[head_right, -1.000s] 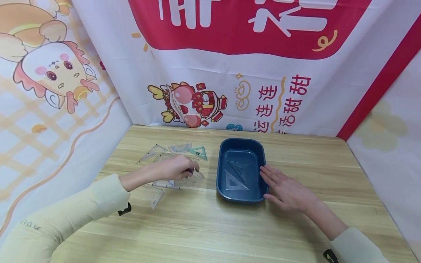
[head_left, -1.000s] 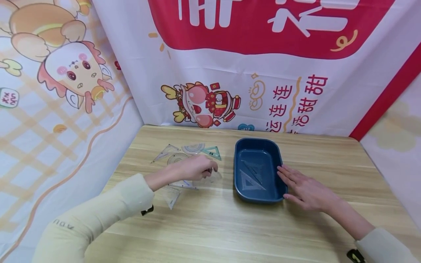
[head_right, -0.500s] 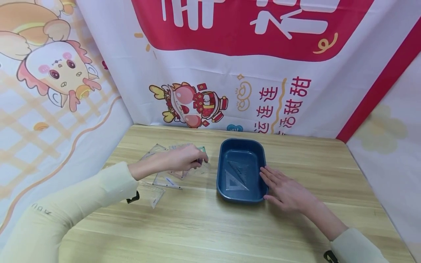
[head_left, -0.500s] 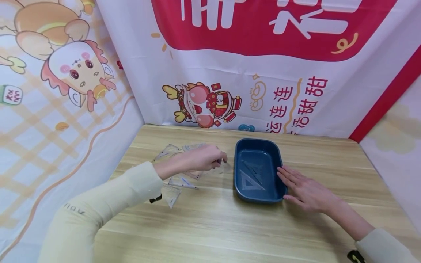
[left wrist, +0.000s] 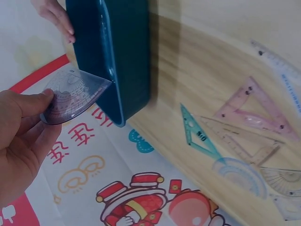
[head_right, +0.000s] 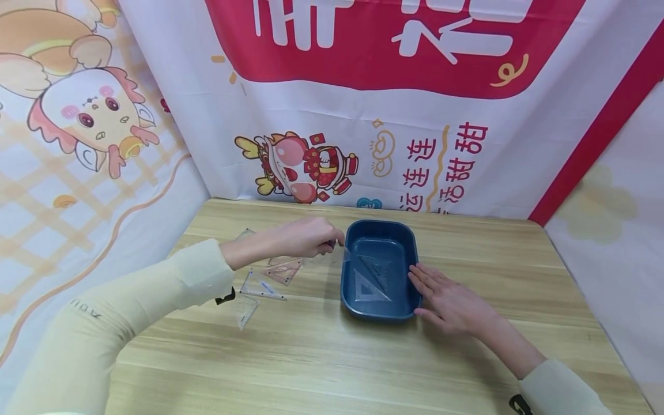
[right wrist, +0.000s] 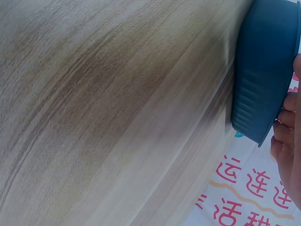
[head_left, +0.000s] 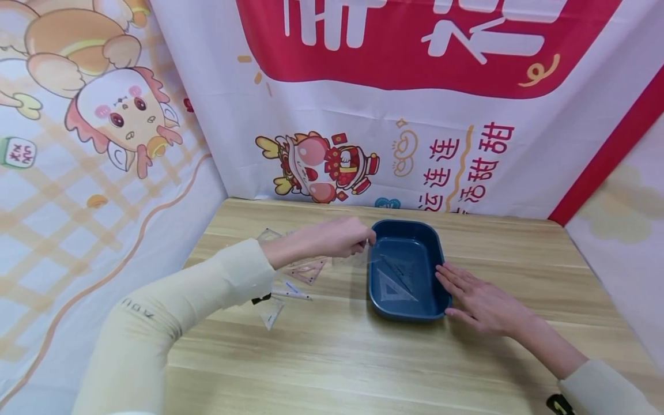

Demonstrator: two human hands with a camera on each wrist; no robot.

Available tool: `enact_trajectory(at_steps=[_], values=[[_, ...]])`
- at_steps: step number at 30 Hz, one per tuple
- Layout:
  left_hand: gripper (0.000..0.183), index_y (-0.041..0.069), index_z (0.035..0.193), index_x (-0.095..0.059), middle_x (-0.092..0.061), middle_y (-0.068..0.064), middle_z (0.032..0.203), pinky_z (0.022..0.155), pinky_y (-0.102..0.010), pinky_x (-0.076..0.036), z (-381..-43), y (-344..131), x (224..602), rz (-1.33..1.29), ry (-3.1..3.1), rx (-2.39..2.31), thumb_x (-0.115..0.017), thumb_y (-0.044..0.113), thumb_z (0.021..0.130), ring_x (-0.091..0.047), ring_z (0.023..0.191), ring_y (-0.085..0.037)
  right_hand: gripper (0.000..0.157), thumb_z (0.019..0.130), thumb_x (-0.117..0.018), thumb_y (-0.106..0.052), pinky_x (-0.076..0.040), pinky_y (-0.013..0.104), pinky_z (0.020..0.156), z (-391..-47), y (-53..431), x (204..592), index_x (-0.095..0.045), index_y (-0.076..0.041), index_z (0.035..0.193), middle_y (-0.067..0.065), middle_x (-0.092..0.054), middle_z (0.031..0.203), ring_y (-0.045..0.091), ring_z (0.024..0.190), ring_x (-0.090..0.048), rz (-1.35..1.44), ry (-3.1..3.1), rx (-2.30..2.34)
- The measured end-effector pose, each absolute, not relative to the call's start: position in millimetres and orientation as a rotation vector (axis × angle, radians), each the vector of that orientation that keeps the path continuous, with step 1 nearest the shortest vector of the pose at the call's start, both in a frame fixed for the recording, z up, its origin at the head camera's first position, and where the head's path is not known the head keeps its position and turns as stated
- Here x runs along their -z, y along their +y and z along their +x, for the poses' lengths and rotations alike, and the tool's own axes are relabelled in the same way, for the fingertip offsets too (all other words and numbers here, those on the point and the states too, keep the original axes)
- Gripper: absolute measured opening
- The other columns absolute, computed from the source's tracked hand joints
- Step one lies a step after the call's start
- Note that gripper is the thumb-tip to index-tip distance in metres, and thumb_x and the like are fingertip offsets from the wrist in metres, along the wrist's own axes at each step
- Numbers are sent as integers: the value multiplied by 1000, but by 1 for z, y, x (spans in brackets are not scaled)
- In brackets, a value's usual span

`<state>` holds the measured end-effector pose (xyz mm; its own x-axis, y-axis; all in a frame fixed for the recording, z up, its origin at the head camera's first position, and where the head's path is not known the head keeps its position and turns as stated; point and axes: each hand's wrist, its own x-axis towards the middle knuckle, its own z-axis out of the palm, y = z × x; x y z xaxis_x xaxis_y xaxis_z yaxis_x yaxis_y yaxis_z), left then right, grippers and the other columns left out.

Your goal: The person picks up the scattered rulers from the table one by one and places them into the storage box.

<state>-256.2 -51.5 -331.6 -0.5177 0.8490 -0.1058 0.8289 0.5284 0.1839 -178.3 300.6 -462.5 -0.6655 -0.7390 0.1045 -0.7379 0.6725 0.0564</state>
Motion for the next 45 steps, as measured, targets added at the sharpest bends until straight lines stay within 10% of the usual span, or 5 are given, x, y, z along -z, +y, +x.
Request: enact_trajectory(at_steps=[8,17,45], values=[[21,7,115,-72,-74,-7,110,89,-24,-57,-264,-34,323,1505,2556,-145,-66,9,95,-68,93,-14,70,98,-58,-46,9,14,118,-178,301,463,-42,-2,150,15,-37,159,33,147,-36,1200,-2799,10],[21,7,115,-72,-74,-7,111,90,-26,-56,-269,-14,317,1551,2515,-44,-65,12,96,-68,95,-15,72,98,-56,-48,-35,51,116,-179,299,460,-38,-6,153,11,-32,163,29,150,-31,1158,-2897,39],[22,9,117,-71,-73,-8,117,93,-25,-56,-272,5,327,1514,2489,7,-63,12,97,-68,101,-14,75,101,-45,-56,-34,51,118,-177,303,456,-35,-4,153,13,-29,163,31,150,-30,1171,-2930,73]])
